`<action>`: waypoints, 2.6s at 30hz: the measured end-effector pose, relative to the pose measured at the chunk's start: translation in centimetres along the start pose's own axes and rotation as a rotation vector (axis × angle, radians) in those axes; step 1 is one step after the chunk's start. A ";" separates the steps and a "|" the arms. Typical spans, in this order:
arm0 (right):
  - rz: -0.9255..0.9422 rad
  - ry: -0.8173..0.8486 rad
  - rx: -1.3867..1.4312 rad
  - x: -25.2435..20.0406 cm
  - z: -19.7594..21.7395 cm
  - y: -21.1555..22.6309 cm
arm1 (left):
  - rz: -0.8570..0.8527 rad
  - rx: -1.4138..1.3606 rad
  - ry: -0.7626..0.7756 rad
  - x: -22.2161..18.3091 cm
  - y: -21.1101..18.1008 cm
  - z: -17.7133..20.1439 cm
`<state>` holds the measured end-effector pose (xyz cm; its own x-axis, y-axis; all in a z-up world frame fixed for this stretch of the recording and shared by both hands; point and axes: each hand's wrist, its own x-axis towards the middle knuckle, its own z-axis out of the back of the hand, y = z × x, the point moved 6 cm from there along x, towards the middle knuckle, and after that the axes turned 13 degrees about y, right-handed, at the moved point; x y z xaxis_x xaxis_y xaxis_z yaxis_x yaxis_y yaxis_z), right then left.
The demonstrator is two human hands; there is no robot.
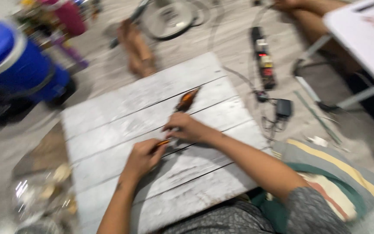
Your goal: Winding copper wire around a motor armature on a wooden surface while sitting on the floor.
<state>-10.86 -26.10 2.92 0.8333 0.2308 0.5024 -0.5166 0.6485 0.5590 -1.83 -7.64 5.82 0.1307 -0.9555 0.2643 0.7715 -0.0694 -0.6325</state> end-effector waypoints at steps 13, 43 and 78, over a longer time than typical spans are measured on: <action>-0.231 0.223 -0.270 2.3 0.6 5.1 | 0.303 0.469 0.038 0.1 2.1 -1.3; -0.479 0.486 -0.318 3.7 0.0 3.6 | 0.298 0.584 -0.029 1.9 3.7 -1.4; -0.034 -0.227 -0.312 -9.3 14.1 32.4 | 0.209 0.733 -0.229 1.5 3.2 -1.8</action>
<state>-38.13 -17.50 25.66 0.7663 0.0612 0.6396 -0.3752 0.8507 0.3682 -0.32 -9.85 2.89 0.3814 -0.8399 0.3863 0.9196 0.3873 -0.0659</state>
